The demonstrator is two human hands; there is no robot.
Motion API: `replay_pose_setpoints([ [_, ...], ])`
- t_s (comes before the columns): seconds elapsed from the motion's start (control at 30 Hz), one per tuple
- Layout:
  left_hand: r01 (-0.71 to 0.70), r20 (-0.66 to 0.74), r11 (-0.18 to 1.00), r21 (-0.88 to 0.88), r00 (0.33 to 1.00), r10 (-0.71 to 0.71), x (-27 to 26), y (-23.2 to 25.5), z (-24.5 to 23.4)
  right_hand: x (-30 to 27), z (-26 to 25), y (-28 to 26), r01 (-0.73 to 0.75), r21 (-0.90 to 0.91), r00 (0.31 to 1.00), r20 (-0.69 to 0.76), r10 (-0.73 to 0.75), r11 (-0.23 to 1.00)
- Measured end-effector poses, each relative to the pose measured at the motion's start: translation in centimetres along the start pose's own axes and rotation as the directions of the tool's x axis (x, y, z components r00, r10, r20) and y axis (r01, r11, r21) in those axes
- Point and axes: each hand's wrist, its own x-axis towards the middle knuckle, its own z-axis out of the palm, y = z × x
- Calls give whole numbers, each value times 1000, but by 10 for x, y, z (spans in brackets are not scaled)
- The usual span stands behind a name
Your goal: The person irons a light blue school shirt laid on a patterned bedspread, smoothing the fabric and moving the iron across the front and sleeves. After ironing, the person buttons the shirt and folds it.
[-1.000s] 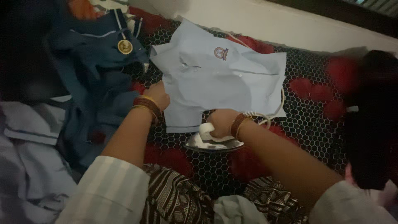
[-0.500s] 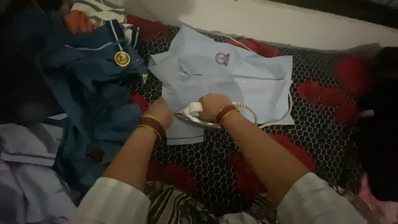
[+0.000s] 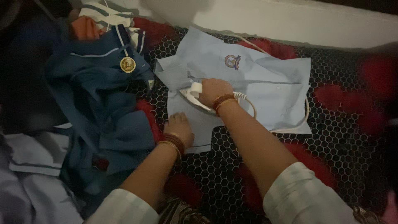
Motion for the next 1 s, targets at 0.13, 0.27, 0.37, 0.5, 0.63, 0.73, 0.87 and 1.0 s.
replay_pose_setpoints([
  [0.13,-45,-43,997,61,998,48,5,13,12,-3,-6,6,-31,1,996,78,31,1000],
  [0.27,-88,-41,995,55,995,91,5,25,18,-20,-3,25,-66,-8,995,79,66,998],
  [0.37,-103,-162,995,-12,982,99,2,32,26,-37,-1,51,-67,-18,997,46,68,998],
  [0.5,-158,-257,967,201,944,207,3,43,31,-65,0,98,-123,-9,989,86,123,992],
  [0.63,-138,-173,967,216,969,177,1,53,23,-92,-1,146,-246,-11,967,64,246,969],
  [0.73,-123,-188,969,214,968,164,-1,59,17,-109,-3,181,-333,-13,939,82,333,943],
  [0.87,-106,-209,962,252,965,161,-1,62,21,-131,-9,220,-449,-15,887,107,448,893],
  [1.0,-95,-189,957,273,970,150,5,61,28,-151,-14,246,-513,22,854,122,507,858],
])
